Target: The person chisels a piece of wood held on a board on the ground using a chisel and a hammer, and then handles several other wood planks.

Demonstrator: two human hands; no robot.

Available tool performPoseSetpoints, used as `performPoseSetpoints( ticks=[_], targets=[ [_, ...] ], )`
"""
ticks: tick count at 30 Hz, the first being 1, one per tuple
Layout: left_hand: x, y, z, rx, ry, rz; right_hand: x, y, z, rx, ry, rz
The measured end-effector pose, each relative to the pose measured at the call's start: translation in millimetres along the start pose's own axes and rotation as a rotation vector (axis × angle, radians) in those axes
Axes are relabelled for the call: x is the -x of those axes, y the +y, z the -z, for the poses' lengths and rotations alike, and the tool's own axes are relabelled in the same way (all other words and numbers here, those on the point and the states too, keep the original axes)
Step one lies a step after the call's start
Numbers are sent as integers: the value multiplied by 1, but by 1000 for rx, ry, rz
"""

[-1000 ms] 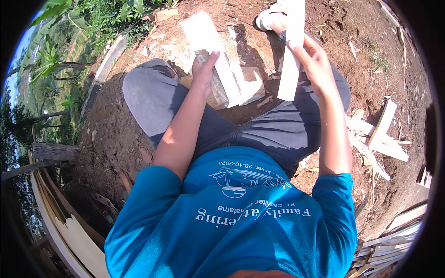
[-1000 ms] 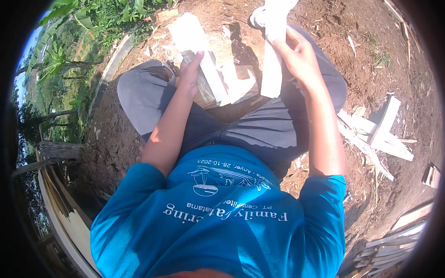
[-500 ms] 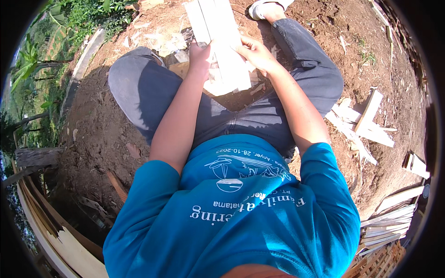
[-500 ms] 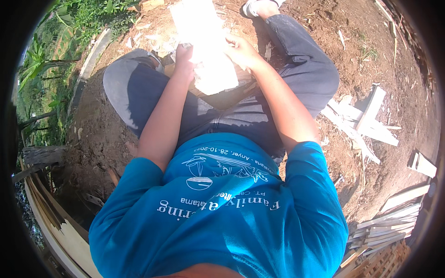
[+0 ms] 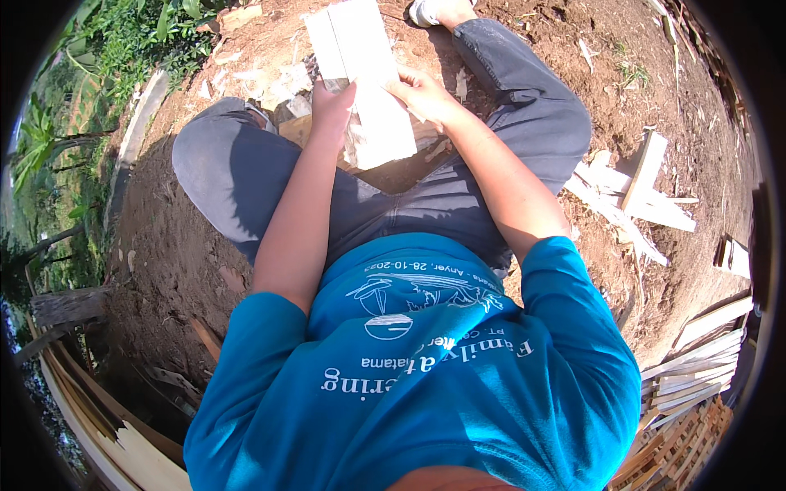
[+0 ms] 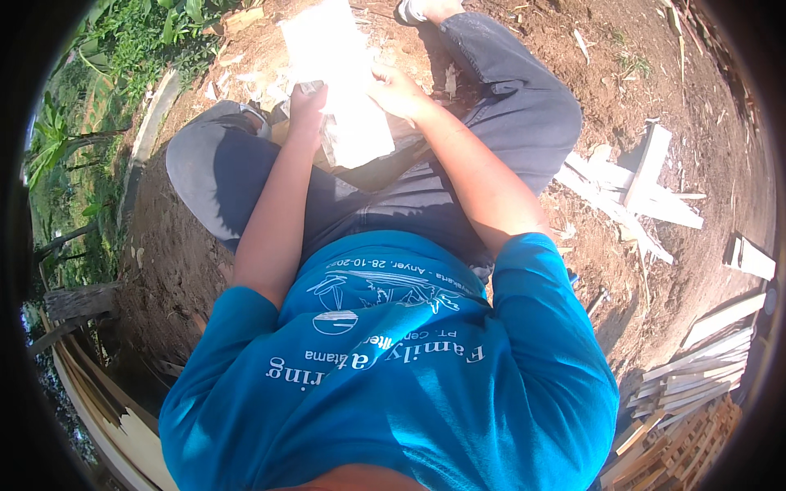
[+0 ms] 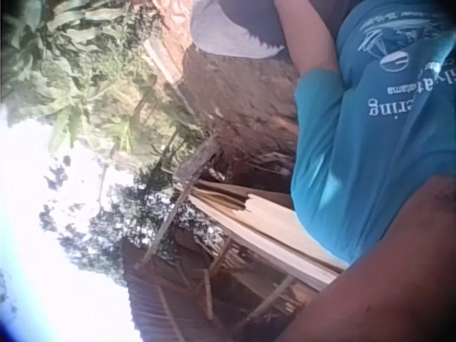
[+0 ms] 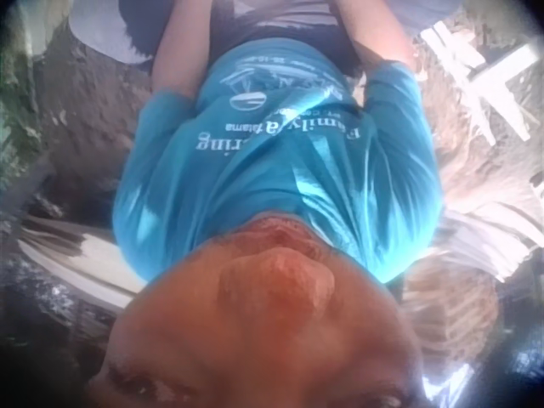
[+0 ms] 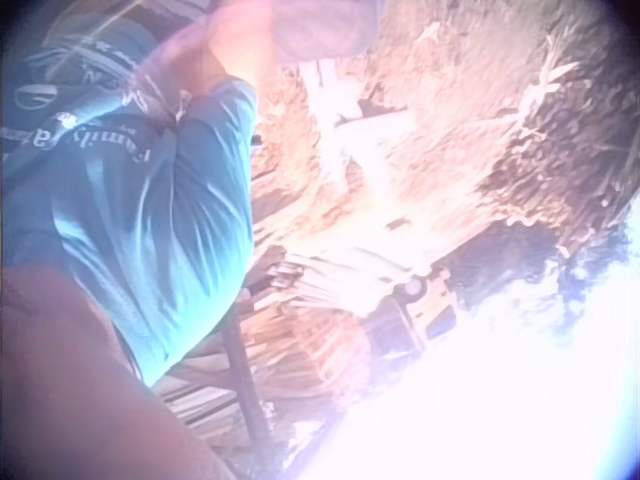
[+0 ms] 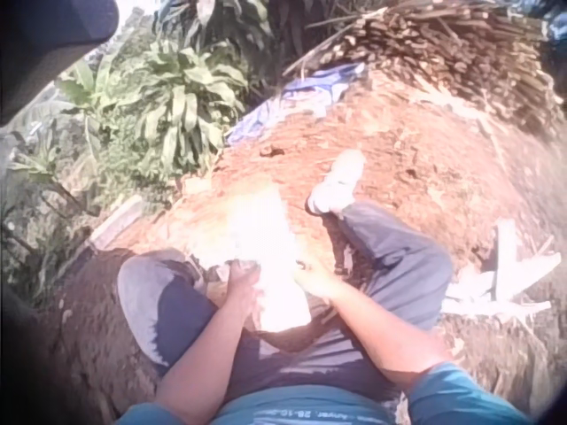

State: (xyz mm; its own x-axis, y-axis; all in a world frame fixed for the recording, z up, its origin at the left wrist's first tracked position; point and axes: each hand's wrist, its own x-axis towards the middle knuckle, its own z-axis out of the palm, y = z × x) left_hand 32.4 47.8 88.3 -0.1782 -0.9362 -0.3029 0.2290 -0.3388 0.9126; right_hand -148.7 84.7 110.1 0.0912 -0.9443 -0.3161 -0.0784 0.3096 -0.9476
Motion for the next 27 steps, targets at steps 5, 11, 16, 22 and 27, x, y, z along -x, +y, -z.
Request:
performPoseSetpoints(
  ticks=[5, 11, 16, 22, 27],
  targets=[
    [-8, -9, -3, 60, -100, 41, 3, 0, 2, -34, 25, 37],
    [-12, -21, 21, 424, -278, 265, 7, -40, -11, 295, 142, 334],
    [-17, -14, 47, 841, -698, 340, 59, -90, 18, 264, 5, 484],
    [19, 30, -16, 1078, -930, 568, 154, -16, 266, 410, 1137, 345],
    [11, 16, -5, 1064, -933, 479, 200, 115, 310, 1147, 619, -716]
  ],
)
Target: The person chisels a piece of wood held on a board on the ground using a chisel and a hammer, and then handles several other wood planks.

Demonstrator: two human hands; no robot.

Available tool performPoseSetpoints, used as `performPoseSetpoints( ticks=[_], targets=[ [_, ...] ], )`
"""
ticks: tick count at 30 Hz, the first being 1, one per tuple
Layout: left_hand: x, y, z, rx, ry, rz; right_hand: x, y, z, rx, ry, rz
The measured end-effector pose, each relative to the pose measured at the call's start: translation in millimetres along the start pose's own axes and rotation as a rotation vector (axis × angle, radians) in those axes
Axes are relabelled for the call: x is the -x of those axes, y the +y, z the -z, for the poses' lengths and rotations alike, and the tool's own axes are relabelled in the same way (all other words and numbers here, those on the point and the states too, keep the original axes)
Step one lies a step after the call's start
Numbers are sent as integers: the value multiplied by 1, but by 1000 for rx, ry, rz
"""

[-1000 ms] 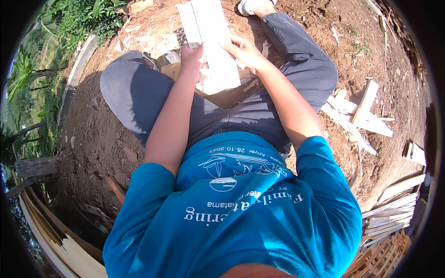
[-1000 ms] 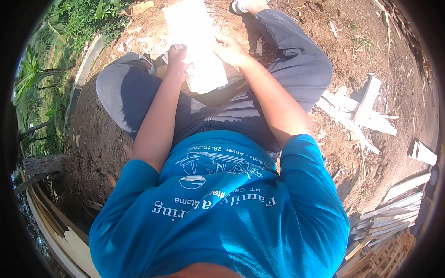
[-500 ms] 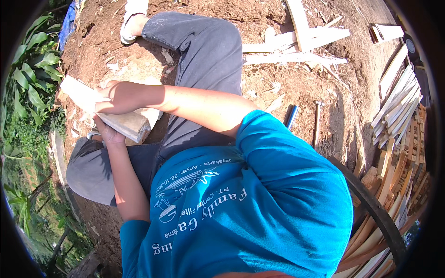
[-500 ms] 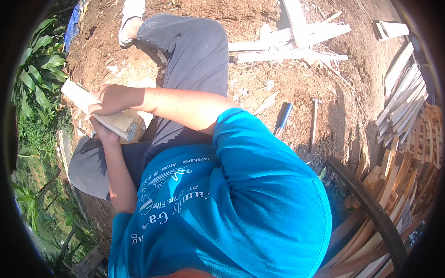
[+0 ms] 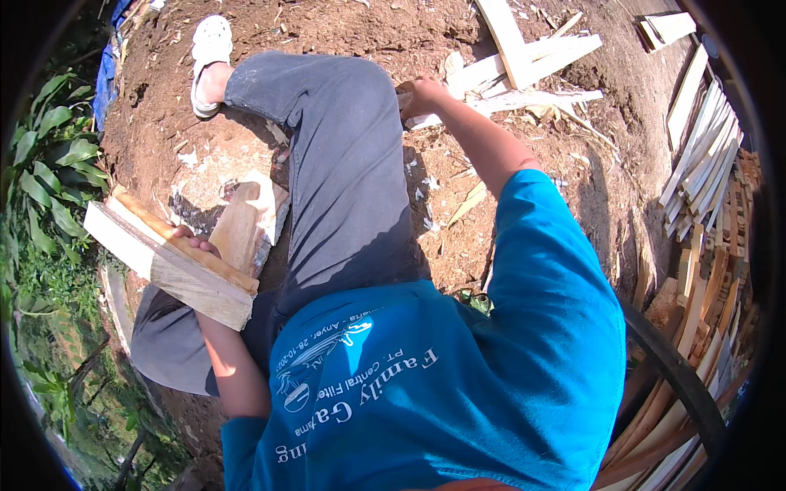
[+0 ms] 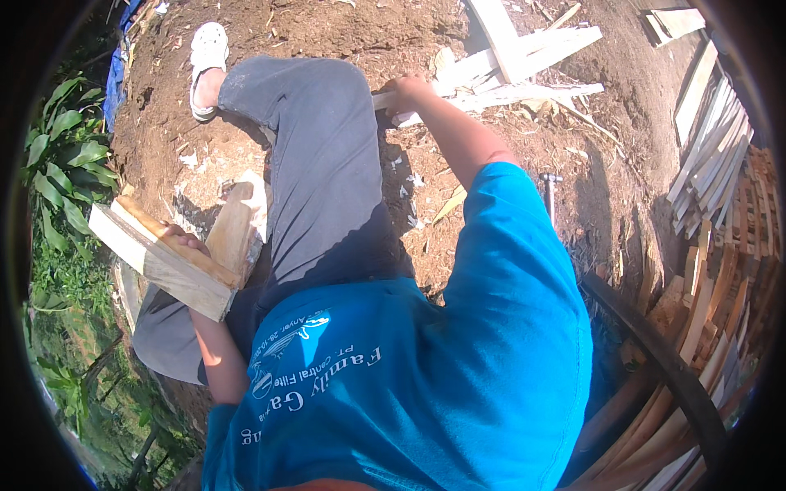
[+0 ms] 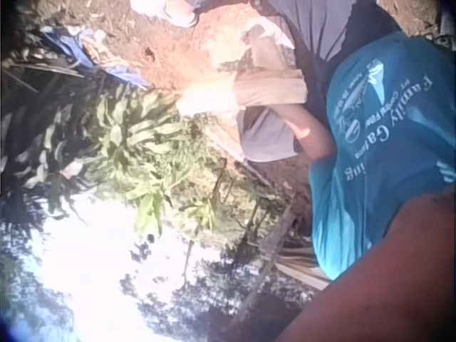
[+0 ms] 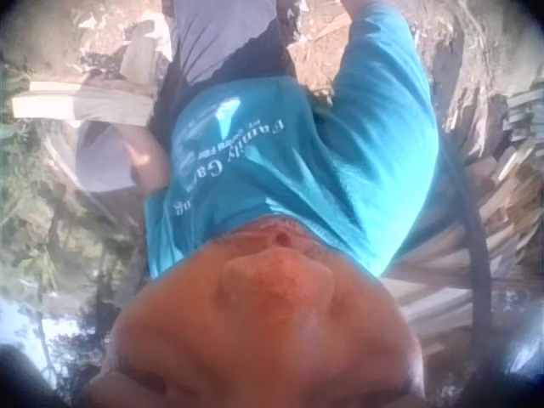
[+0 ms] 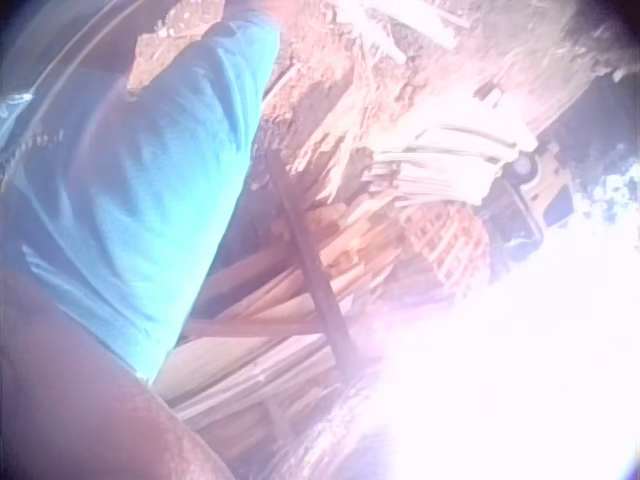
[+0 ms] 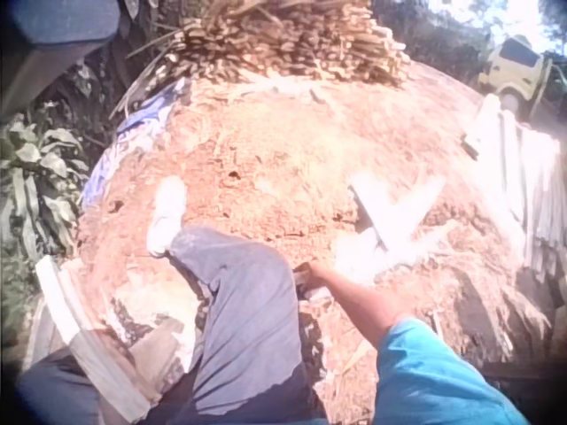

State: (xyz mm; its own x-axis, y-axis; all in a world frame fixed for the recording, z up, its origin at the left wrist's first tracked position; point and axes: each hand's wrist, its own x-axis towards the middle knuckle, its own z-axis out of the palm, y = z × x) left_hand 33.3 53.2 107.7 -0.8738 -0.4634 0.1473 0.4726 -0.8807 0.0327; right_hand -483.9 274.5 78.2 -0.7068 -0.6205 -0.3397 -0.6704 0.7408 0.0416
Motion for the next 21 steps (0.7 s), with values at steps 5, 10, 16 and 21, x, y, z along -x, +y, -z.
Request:
performPoseSetpoints(
  ticks=[5, 10, 16, 21],
  targets=[
    [3, 3, 1, -33, 88, 23, -10, 2, -10, -66, -112, -50],
    [4, 6, 16, -106, 88, -28, -26, 52, 29, -230, 404, 70],
    [1, -14, -1, -375, 287, -300, -13, 8, 150, -1227, 554, 188],
    [0, -10, 1, -603, 468, -311, 64, -120, 238, -1226, 480, 489]
  ],
)
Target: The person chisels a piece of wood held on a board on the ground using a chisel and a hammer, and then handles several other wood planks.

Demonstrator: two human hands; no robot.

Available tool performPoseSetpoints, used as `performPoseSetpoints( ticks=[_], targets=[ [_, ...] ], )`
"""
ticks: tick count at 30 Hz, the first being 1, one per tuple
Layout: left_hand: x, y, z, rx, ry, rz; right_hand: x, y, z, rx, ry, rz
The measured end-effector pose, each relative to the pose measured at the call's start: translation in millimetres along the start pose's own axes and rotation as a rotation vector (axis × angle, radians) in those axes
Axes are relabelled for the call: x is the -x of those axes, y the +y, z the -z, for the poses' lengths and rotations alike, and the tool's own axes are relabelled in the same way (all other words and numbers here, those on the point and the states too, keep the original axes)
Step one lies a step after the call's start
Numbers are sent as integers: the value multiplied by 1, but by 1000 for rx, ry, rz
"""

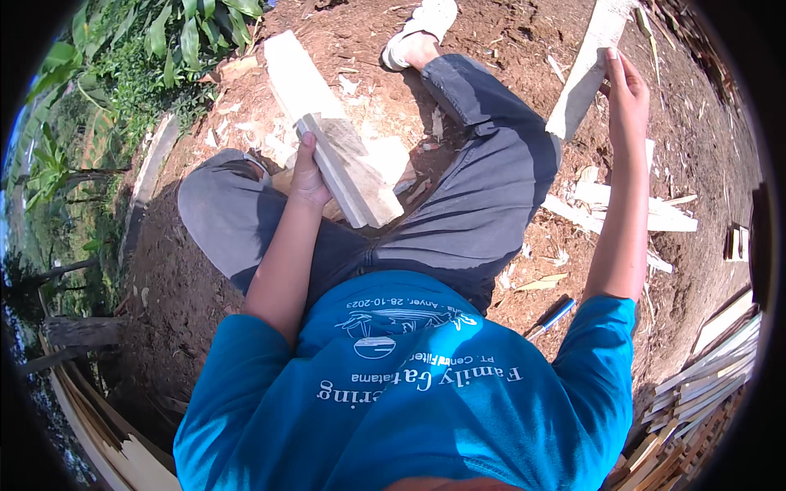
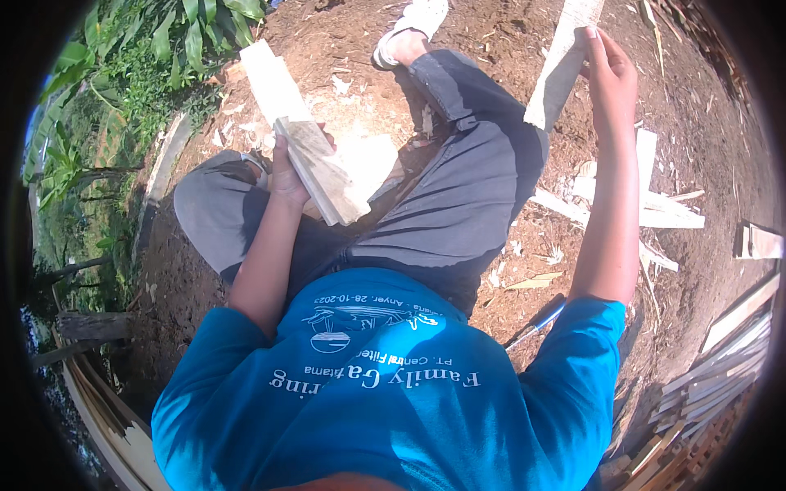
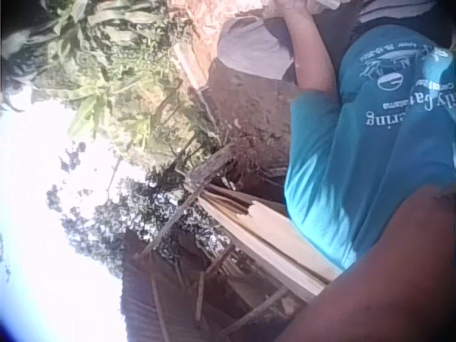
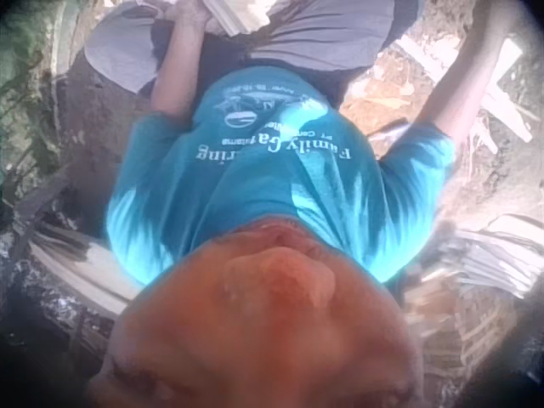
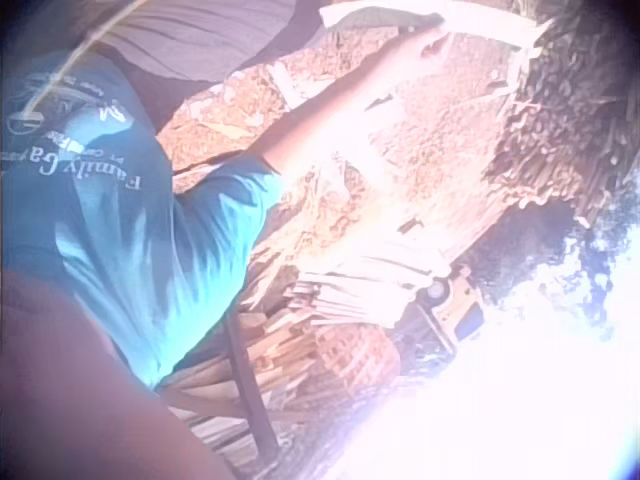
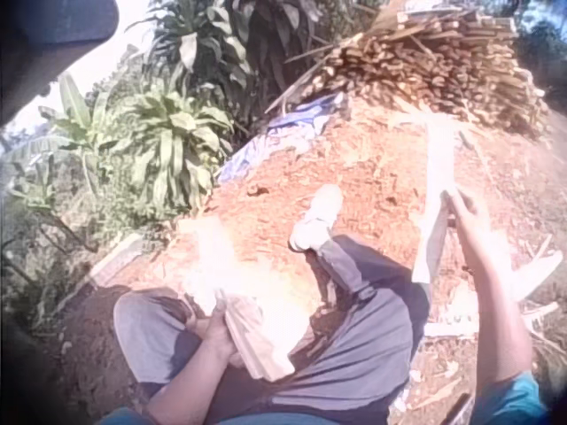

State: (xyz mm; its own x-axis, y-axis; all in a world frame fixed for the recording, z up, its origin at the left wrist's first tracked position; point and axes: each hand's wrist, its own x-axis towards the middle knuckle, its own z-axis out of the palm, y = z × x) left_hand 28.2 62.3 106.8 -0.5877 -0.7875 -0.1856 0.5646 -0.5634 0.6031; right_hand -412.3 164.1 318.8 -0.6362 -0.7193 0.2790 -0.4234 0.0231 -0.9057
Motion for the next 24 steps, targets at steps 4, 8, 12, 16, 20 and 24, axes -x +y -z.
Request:
performPoseSetpoints(
  ticks=[4, 8, 12, 16, 20, 24],
  targets=[
    [6, 7, -6, 22, -15, 15, 59, -75, -118, -11, -328, -130],
    [2, 6, -11, 169, -136, 82, 107, -38, -219, 127, -547, 12],
    [1, -2, 9, 138, -32, -24, 116, -46, -241, 92, -599, 9],
    [-2, 7, 0, 189, -127, -52, 114, -47, -249, 131, -563, -22],
    [15, 24, -25, 13, 2, -94, 112, -42, -256, 88, -546, -6],
    [22, 29, -22, 58, 70, -15, 122, -51, -267, 145, -555, 8]
  ],
)
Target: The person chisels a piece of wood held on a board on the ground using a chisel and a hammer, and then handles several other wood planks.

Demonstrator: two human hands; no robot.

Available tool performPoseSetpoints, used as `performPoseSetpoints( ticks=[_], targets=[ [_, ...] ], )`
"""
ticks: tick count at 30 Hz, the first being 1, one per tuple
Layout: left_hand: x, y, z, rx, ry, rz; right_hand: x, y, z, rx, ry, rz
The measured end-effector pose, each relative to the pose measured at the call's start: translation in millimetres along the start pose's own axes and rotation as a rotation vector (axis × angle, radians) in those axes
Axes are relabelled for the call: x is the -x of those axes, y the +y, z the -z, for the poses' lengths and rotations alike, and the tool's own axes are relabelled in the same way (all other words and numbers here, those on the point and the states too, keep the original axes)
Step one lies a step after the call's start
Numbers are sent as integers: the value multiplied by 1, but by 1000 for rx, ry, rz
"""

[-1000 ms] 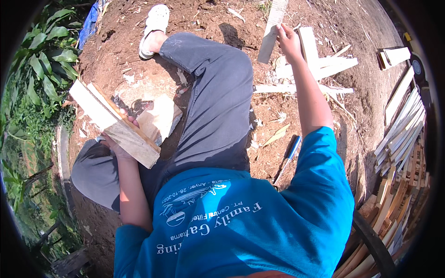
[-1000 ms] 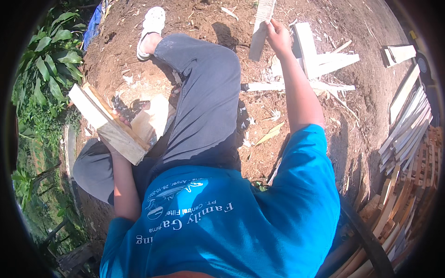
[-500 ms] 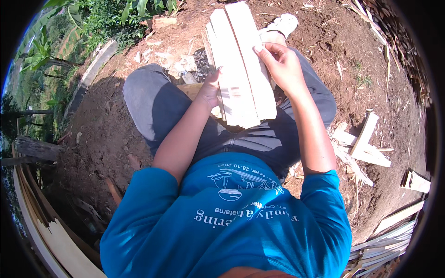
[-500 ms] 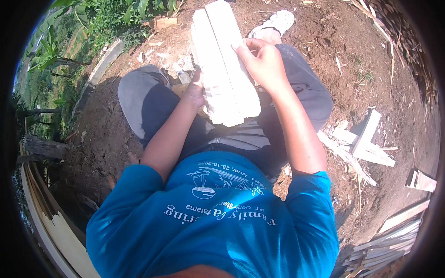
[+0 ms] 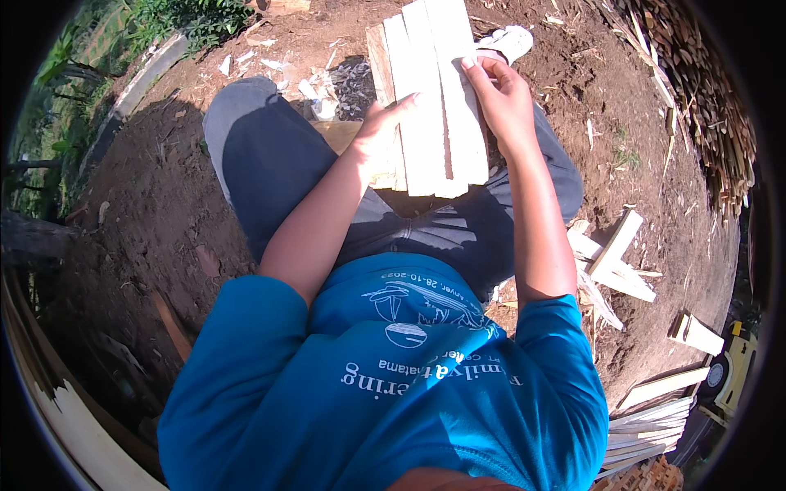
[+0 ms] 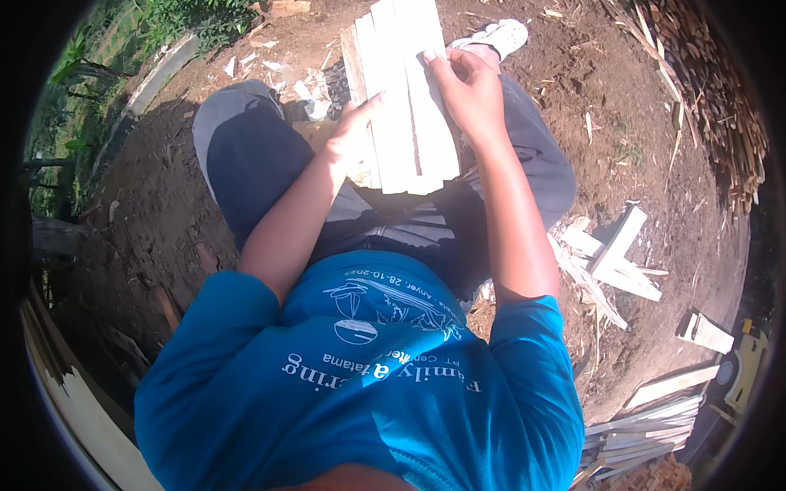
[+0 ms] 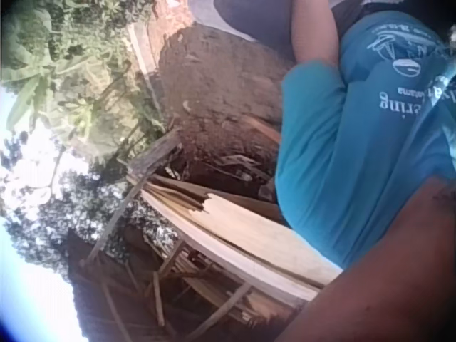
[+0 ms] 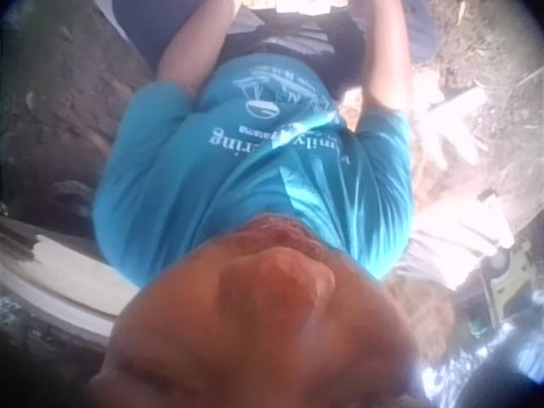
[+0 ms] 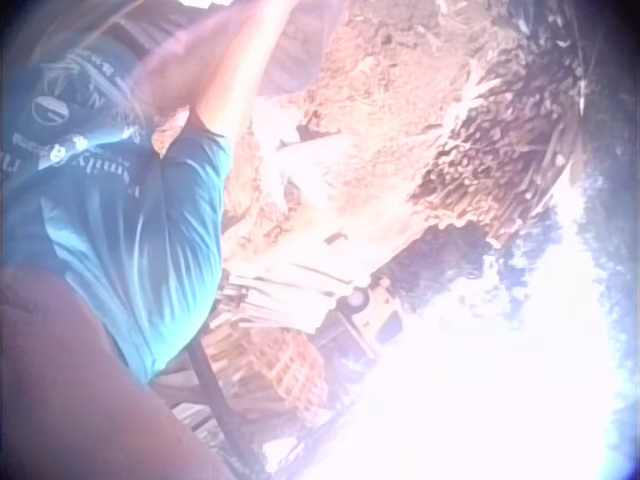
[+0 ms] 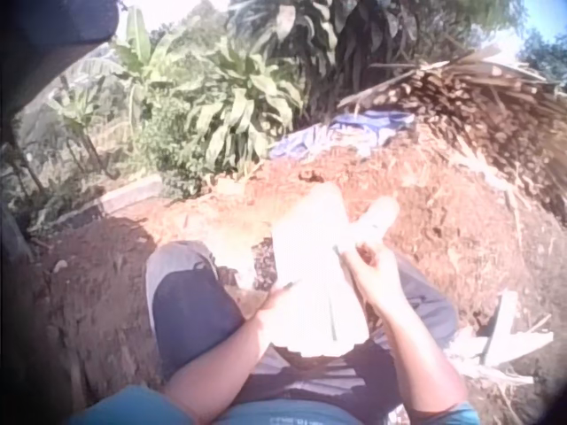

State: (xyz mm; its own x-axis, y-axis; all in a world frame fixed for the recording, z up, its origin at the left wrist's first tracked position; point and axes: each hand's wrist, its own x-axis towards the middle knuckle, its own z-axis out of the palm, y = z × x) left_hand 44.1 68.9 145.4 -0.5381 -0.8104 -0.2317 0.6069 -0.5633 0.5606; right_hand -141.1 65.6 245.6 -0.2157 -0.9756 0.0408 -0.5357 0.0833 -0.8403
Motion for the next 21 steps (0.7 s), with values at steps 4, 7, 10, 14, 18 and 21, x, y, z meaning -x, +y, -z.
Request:
performPoseSetpoints(
  ticks=[4, 7, 10, 14, 18, 21],
  targets=[
    [-1, -3, 2, 85, -33, -22, 6, 16, -9, -193, -78, -53],
    [-10, -7, 15, 54, -60, -93, 29, 12, -15, -452, -277, -128],
    [-21, -14, 24, -105, -90, -155, 31, 39, -15, -583, -332, -76],
    [-30, -13, 36, -105, -222, -96, 40, 69, -17, -722, -310, -196],
    [-19, -7, 12, -354, 153, 41, 51, 93, -17, -894, -248, -271],
    [-30, -10, 28, -495, 157, 30, 48, 103, -25, -792, -169, -185]
  ],
)
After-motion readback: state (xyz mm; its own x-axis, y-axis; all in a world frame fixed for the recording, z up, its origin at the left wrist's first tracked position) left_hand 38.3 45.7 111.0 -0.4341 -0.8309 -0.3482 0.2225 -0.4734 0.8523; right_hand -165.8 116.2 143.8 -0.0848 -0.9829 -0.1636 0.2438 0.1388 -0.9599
